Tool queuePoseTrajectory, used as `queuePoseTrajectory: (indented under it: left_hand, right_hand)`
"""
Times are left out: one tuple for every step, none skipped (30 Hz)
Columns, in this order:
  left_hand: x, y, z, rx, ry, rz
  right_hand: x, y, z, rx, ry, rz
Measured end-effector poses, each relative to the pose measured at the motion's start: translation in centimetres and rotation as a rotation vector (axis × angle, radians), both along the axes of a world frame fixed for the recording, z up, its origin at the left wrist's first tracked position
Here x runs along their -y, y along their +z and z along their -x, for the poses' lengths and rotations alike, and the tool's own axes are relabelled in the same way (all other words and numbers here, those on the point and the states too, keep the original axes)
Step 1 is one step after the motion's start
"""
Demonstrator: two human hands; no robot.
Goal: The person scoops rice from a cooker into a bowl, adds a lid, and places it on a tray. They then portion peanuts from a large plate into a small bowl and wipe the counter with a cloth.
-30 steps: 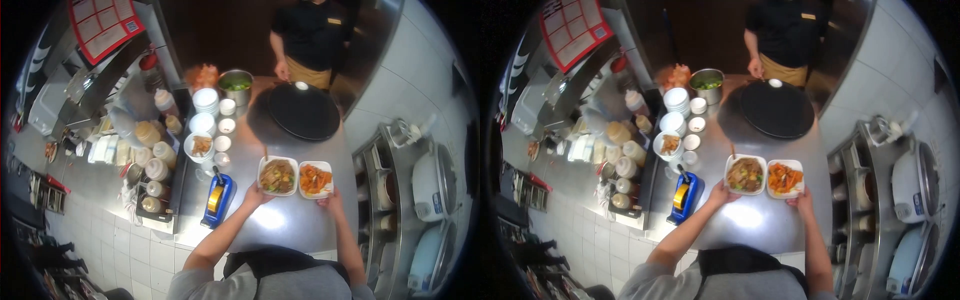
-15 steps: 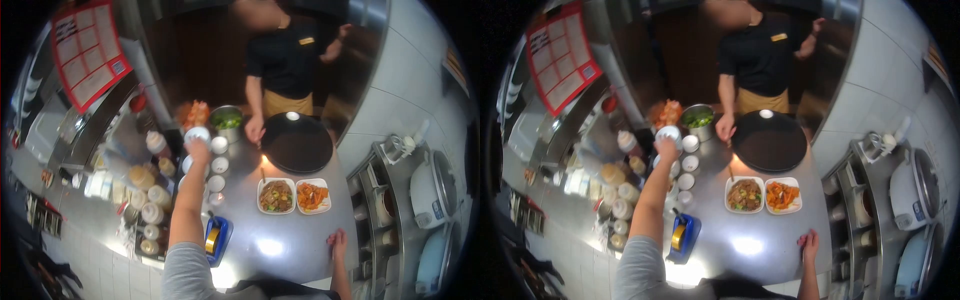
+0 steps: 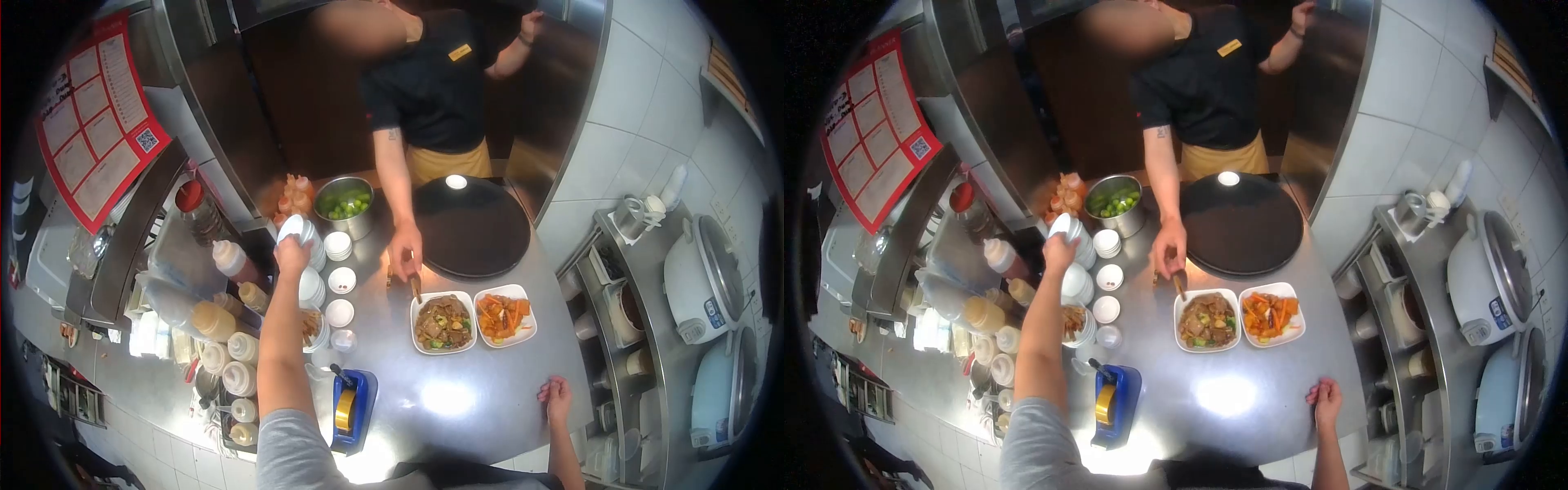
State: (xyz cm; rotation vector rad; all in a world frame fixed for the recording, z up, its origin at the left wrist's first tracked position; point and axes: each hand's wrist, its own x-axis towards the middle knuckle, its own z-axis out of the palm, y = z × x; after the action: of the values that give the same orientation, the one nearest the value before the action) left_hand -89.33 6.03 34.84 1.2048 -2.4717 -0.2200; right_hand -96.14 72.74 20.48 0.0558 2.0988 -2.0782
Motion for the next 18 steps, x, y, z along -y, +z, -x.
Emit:
queuePoseTrajectory:
  left_hand:
    - [0.1, 0.3, 0.2, -0.094, 0.032, -0.081]
    - [0.3, 0.8, 0.3, -0.098, 0.032, -0.083]
    - [1.2, 0.8, 0.3, -0.203, 0.045, -0.124]
    - [1.7, 1.0, 0.1, -0.305, 0.054, -0.168]
    - [2.0, 1.2, -0.2, -0.401, 0.002, -0.222]
    - [2.6, 1.2, -0.4, -0.423, -0.052, -0.287]
    - [2.9, 0.9, -0.8, -0.447, -0.111, -0.332]
    - [0.7, 2.8, -1.5, -0.395, -0.137, -0.288]
    - [-0.9, 4.1, -2.4, -0.419, -0.288, -0.331]
    - [-4.8, 6.8, -3.3, -0.457, -0.392, -0.451]
    - [-6.9, 7.6, -3.9, -0.483, -0.477, -0.466]
    - [-9.6, 8.8, -4.7, -0.465, -0.563, -0.546]
    - [-12.3, 9.9, -5.4, -0.372, -0.561, -0.543]
    - [-13.7, 8.3, -6.1, -0.398, -0.53, -0.347]
    - [-16.6, 9.3, -6.2, -0.373, -0.666, -0.62]
    - [-20.0, 10.2, -6.8, -0.331, -0.779, -0.892]
    - [-22.2, 9.7, -7.1, -0.198, -0.816, -0.974]
    - [-24.4, 9.6, -7.9, -0.067, -0.845, -1.047]
  right_hand:
    - [-0.1, 0.0, 0.2, 0.005, 0.004, 0.005]
    - [-0.1, -0.1, 0.4, 0.001, 0.003, 0.003]
    - [-0.1, -0.2, 0.5, 0.027, -0.003, -0.005]
    - [-0.1, -0.1, 0.4, 0.057, -0.016, -0.014]
    - [0.0, -0.2, 0.0, 0.057, -0.036, -0.015]
    - [0.8, 0.1, -0.6, 0.029, 0.033, -0.168]
    - [1.4, 0.2, -1.4, 0.006, 0.083, -0.32]
    - [2.2, -0.5, -2.3, 0.004, 0.184, -0.388]
    - [3.7, 0.8, -3.8, -0.047, 0.353, -0.428]
    - [5.4, 2.1, -5.4, 0.175, 0.484, -0.054]
    - [7.4, 4.3, -6.4, 0.38, 0.644, -0.067]
    - [9.1, 5.6, -7.2, 0.561, 0.774, 0.032]
    - [10.5, 8.1, -7.9, 0.684, 0.865, 0.182]
    - [12.0, 8.7, -8.3, 0.773, 0.889, 0.309]
    - [13.2, 10.0, -8.4, 0.893, 0.861, 0.489]
    - [13.9, 11.2, -8.3, 1.008, 0.845, 0.672]
    - [14.2, 11.8, -8.0, 0.995, 0.814, 0.69]
    - [14.4, 12.6, -7.8, 1.043, 0.831, 0.764]
